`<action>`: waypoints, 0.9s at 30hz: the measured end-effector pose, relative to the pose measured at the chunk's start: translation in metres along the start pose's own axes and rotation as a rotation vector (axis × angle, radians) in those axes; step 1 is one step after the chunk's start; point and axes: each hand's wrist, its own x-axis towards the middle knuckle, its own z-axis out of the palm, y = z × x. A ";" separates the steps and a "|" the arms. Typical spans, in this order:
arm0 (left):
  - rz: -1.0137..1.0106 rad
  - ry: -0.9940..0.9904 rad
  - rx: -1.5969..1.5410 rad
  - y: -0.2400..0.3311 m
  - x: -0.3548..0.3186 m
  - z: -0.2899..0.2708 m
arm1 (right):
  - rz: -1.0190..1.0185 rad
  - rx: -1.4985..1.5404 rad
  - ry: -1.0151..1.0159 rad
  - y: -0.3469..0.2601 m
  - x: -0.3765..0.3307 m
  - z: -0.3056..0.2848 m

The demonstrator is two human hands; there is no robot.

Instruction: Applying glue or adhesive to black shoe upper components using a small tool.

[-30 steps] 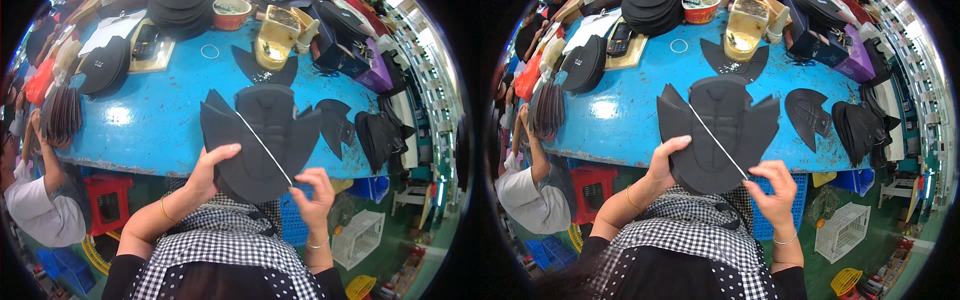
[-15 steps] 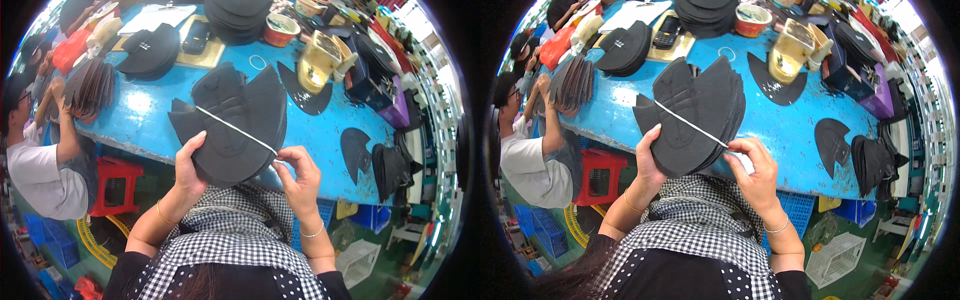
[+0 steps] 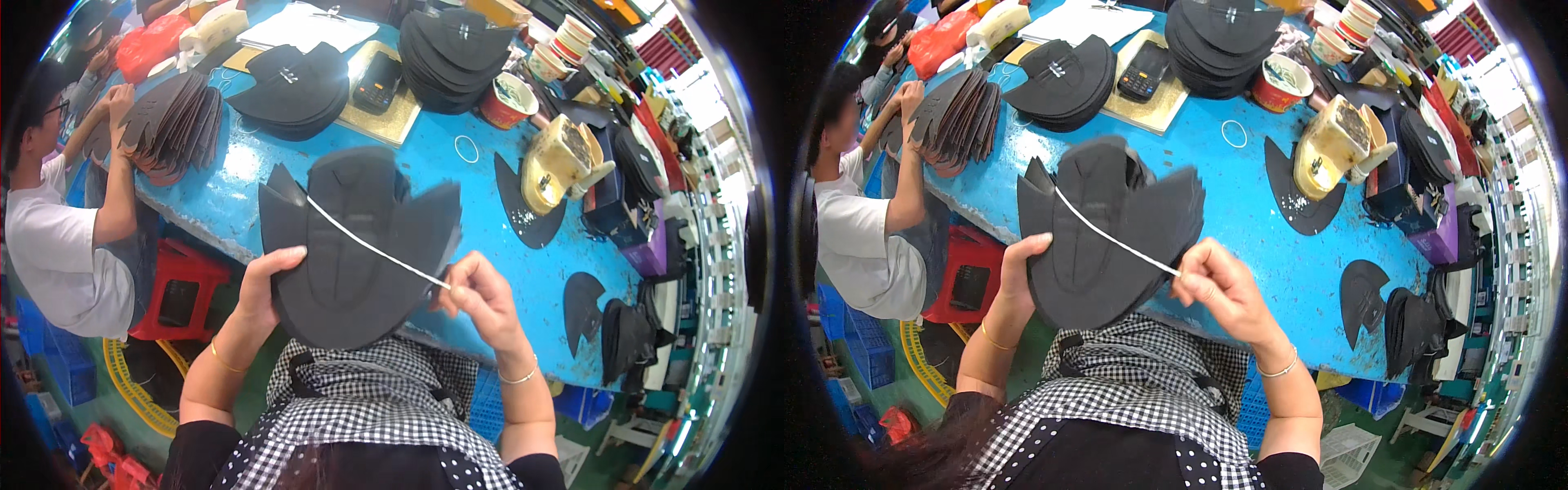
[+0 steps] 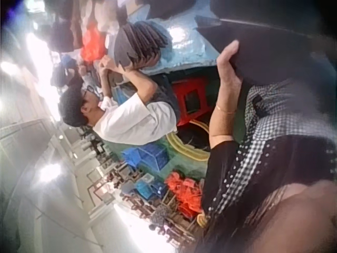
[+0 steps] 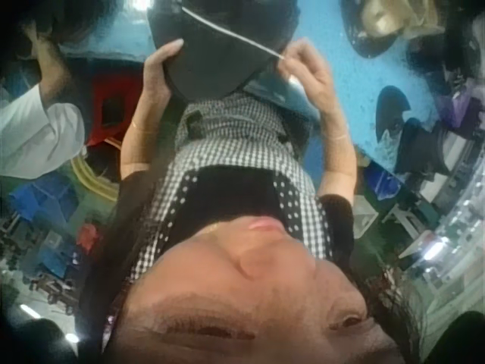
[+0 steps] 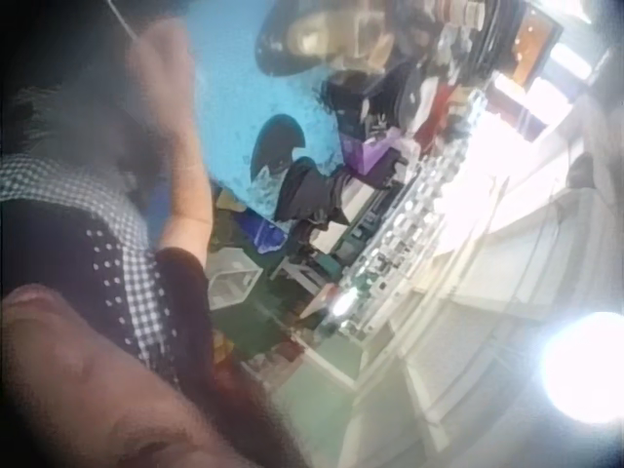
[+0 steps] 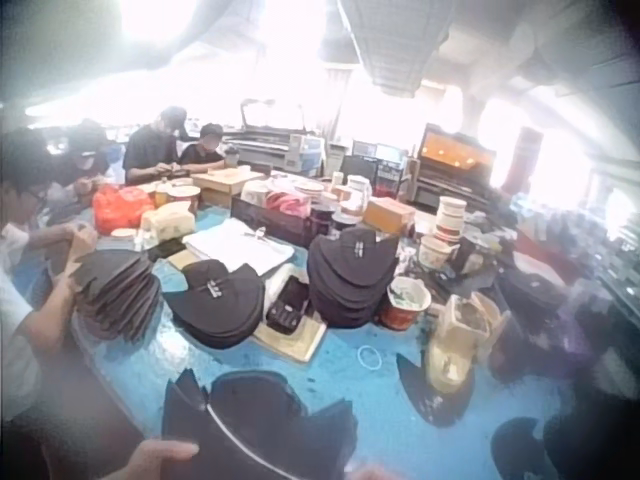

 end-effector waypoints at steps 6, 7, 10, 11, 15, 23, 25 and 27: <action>-0.126 0.016 0.079 0.004 0.000 -0.008 | 0.106 -0.172 0.240 0.039 0.099 -0.043; -0.107 0.018 0.168 0.003 0.003 -0.001 | 0.109 -0.171 0.237 0.053 0.119 -0.045; -0.027 -0.017 0.331 0.003 0.014 0.006 | 0.050 -0.471 0.214 0.094 0.169 -0.058; 0.028 -0.060 0.408 0.004 0.017 0.008 | -0.047 -0.646 0.272 0.106 0.180 -0.066; -0.004 -0.028 0.388 0.008 0.022 0.007 | -0.051 -0.886 0.555 0.113 0.216 -0.117; -0.006 0.105 0.369 0.005 0.026 -0.001 | -0.159 -1.025 0.306 0.043 0.171 -0.105; 0.045 0.107 0.376 0.001 0.022 -0.011 | -0.163 -0.910 -0.097 0.008 0.128 -0.041; 0.062 0.110 0.338 -0.003 0.027 -0.009 | -0.250 -1.076 -0.341 -0.008 0.079 0.021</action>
